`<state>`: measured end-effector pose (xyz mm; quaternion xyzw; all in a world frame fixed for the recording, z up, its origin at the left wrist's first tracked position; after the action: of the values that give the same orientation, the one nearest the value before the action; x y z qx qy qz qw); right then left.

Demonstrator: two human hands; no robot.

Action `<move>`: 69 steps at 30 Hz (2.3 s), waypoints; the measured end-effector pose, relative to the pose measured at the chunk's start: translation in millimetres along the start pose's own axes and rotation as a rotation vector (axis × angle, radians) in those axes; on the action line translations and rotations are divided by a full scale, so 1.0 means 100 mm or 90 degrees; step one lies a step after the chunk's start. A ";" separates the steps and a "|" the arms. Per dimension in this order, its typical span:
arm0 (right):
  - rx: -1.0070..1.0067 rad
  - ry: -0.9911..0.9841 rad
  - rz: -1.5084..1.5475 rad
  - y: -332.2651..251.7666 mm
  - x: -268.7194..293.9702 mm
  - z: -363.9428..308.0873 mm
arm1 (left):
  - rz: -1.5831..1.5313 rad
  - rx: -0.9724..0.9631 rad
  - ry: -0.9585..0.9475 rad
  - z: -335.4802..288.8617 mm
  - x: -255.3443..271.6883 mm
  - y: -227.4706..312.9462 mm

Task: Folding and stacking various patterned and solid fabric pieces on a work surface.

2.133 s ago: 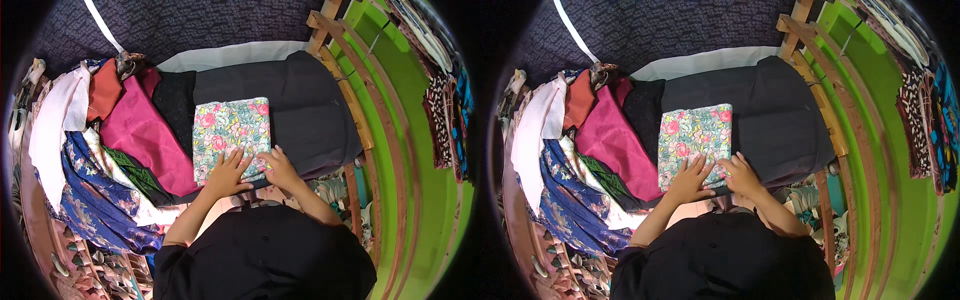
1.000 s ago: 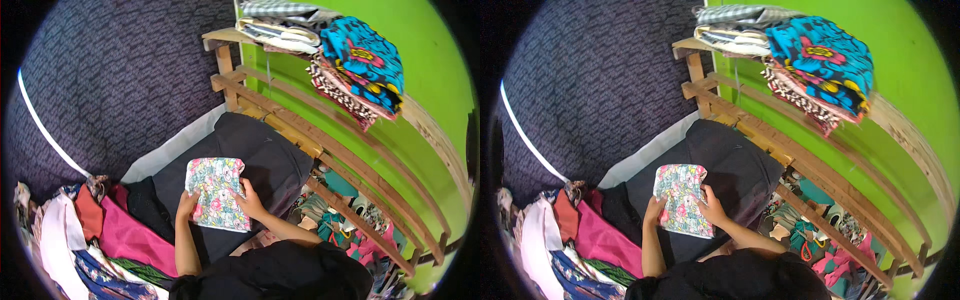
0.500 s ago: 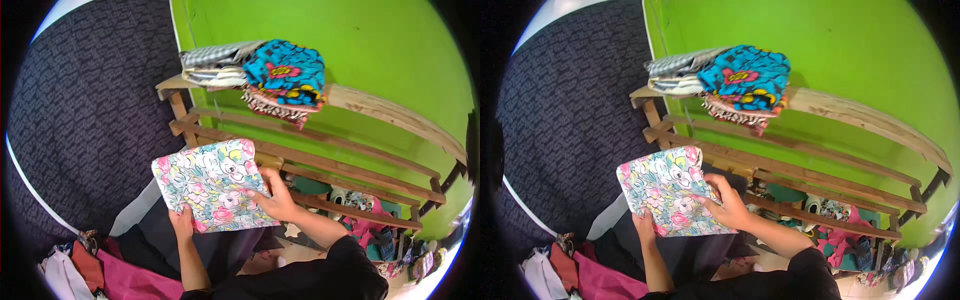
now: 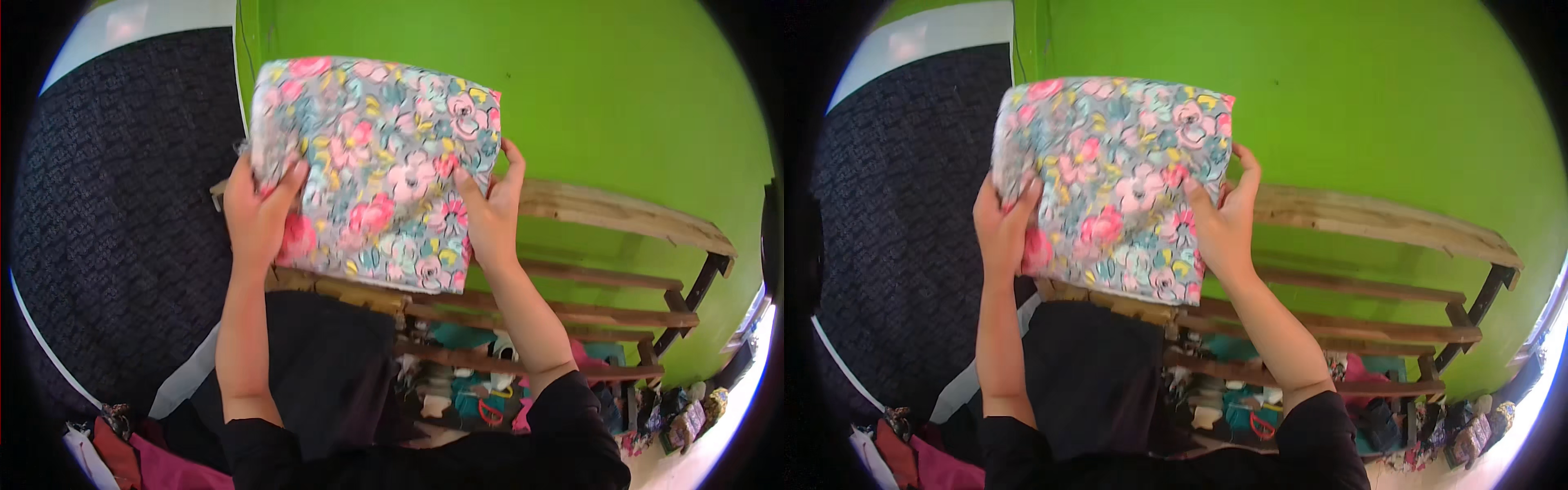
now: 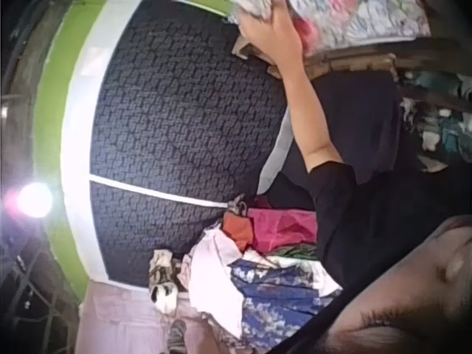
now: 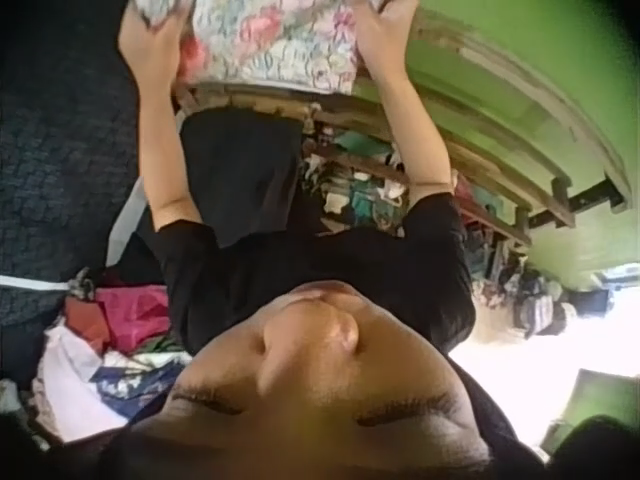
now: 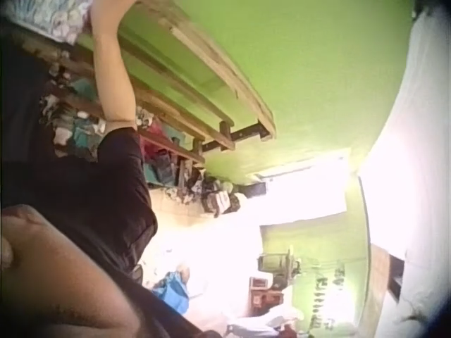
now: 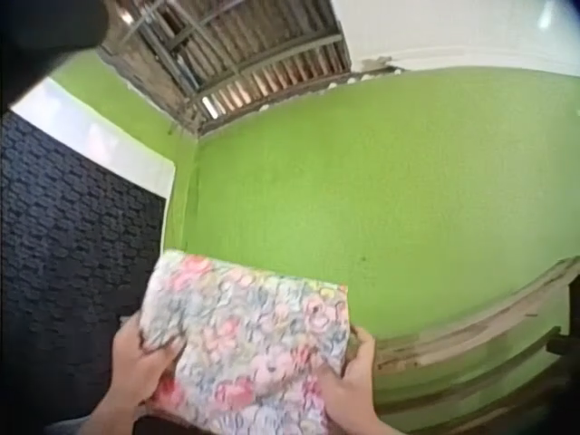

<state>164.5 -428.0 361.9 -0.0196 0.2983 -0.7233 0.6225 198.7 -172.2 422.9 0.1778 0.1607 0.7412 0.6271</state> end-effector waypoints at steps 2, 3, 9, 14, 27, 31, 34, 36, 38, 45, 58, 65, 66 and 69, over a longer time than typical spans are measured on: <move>0.025 0.079 0.014 0.20 0.11 0.43 | 0.072 -0.026 -0.071 0.49 -0.23 0.04; 0.037 0.073 0.023 0.29 0.03 0.65 | 0.075 -0.038 -0.061 0.71 -0.32 0.04; -0.137 0.100 -0.123 1.30 0.15 1.18 | 0.513 -0.325 0.109 0.85 -0.84 0.08; -0.135 0.007 -0.609 1.13 0.01 1.26 | 0.778 -0.053 -0.291 0.49 -1.19 -1.09; -0.109 -0.485 -0.836 1.66 -0.37 1.27 | 0.622 -0.196 -0.122 0.11 -1.07 -0.89; 0.230 -0.052 -0.281 0.09 -0.37 0.55 | 0.598 -0.106 -0.043 -0.29 -0.50 -0.63; 0.185 -0.081 -0.100 -0.06 -0.39 -0.24 | 0.556 -0.077 -0.029 -0.75 -0.08 -0.54; 0.184 -0.108 -0.039 0.04 -0.38 -0.65 | 0.561 -0.027 -0.029 -1.11 0.09 -0.58; 0.154 -0.156 0.029 0.22 -0.49 -0.98 | 0.580 0.065 -0.014 -1.52 0.35 -0.58; -0.124 -0.374 0.086 0.88 -1.09 -2.08 | 0.667 0.386 0.131 -3.00 1.03 -0.22; -0.250 -0.671 0.364 0.30 -1.93 -3.61 | 0.889 0.587 0.529 -5.01 1.62 1.08; -0.253 -0.746 0.390 -0.04 -2.24 -4.01 | 1.044 0.545 0.600 -5.16 2.21 1.63; -0.251 -0.741 0.394 -0.09 -2.32 -4.05 | 1.070 0.526 0.606 -5.16 2.40 1.73; -0.254 -0.719 0.369 -0.28 -2.54 -4.23 | 1.169 0.532 0.612 -5.20 2.82 2.02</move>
<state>27.5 -22.5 114.7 -0.4290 0.0476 -0.3361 0.8371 -261.7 66.0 73.0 0.1205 0.4308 0.8028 -0.3943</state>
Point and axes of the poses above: each hand's wrist, its own z-axis towards the middle knuckle, its own x-axis out of the back of the hand, y = z × x, the point moved 7 cm from there along z, towards the middle knuckle, and after that the axes turned 3 degrees about x, right-handed, at the moved point
